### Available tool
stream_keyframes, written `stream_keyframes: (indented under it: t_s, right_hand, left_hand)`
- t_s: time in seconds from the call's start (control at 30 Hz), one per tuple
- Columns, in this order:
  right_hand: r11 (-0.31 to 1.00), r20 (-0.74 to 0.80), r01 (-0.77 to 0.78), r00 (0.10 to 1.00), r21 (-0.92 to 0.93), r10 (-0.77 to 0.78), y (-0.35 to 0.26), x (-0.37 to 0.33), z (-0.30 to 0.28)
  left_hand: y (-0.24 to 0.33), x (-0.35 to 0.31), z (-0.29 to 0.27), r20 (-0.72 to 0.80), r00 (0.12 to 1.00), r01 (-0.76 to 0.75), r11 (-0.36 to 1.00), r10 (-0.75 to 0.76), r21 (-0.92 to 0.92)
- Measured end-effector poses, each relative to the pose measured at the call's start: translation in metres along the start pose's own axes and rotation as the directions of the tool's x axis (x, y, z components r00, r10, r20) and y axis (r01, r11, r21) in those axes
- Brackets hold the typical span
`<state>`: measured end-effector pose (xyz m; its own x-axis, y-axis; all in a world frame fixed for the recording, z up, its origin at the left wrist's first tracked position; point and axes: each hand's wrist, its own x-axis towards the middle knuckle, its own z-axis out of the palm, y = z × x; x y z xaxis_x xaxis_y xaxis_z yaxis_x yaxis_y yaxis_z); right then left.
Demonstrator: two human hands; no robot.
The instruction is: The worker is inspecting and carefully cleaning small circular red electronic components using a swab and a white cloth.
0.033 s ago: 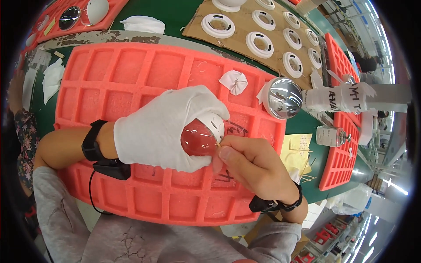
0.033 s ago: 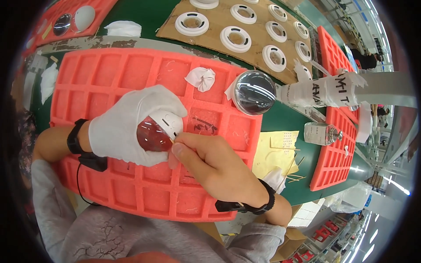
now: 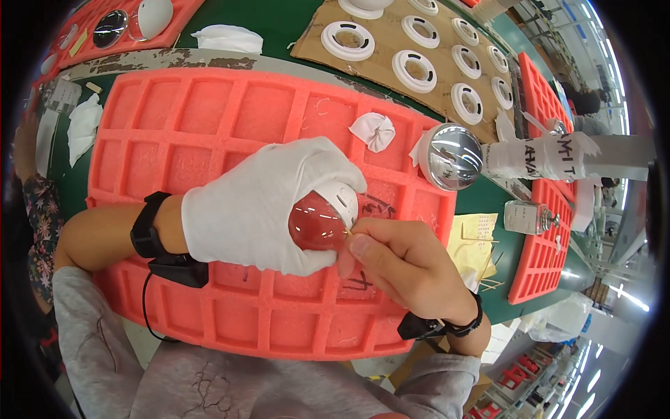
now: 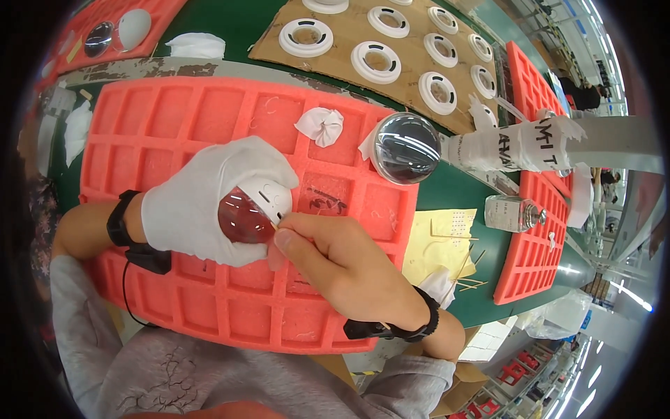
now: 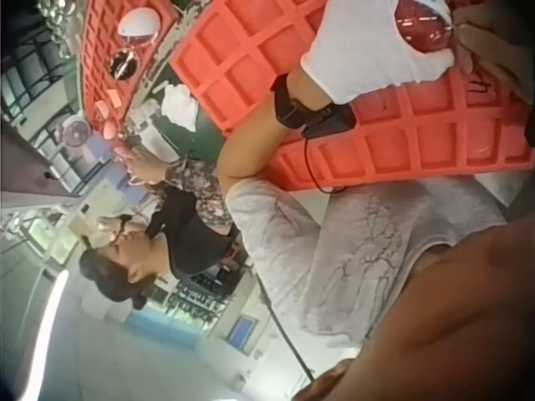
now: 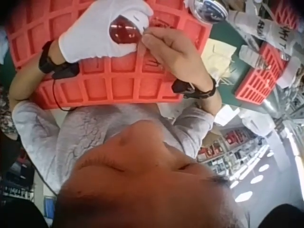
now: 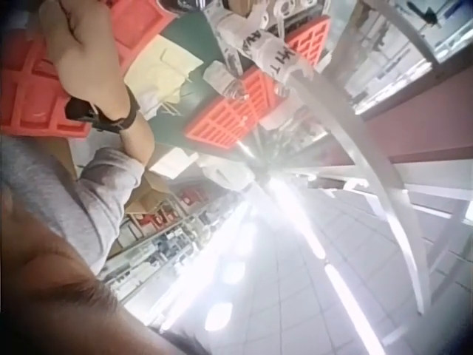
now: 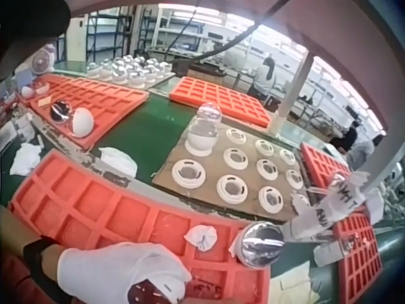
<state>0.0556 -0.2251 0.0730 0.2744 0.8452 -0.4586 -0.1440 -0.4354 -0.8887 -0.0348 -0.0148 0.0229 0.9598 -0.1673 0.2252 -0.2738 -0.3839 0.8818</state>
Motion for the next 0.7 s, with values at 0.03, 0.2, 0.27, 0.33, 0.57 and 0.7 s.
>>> stream_keyframes:
  t_s: [0.03,0.2,0.27,0.33,0.57,0.7]
  right_hand:
    - [0.995,0.032,-0.076,0.997,0.064,0.074,-0.004,0.001,-0.001]
    - [0.954,0.081,-0.233,0.972,0.190,0.221,-0.017,0.002,-0.001]
    - [0.959,0.010,-0.228,0.973,0.172,0.229,-0.019,-0.002,0.008]
    - [0.960,-0.023,-0.228,0.972,0.160,0.235,-0.017,-0.002,0.010]
    - [0.984,-0.029,-0.128,0.991,0.121,0.132,-0.005,-0.002,0.010]
    - [0.984,-0.035,-0.134,0.990,0.119,0.139,-0.002,-0.003,0.011]
  left_hand:
    - [-0.002,0.000,0.000,0.002,1.000,0.006,1.000,-0.006,-0.001]
    - [-0.006,-0.003,0.005,-0.025,1.000,0.001,1.000,-0.001,0.000]
    - [-0.005,-0.003,0.006,-0.035,0.999,0.012,1.000,-0.013,-0.027]
    - [-0.006,-0.003,0.004,-0.030,0.999,0.014,1.000,-0.015,-0.015]
    - [-0.009,-0.001,0.000,0.027,0.999,0.041,0.998,-0.039,-0.048]
    - [-0.010,0.000,-0.001,0.037,0.999,-0.004,1.000,0.004,-0.004]
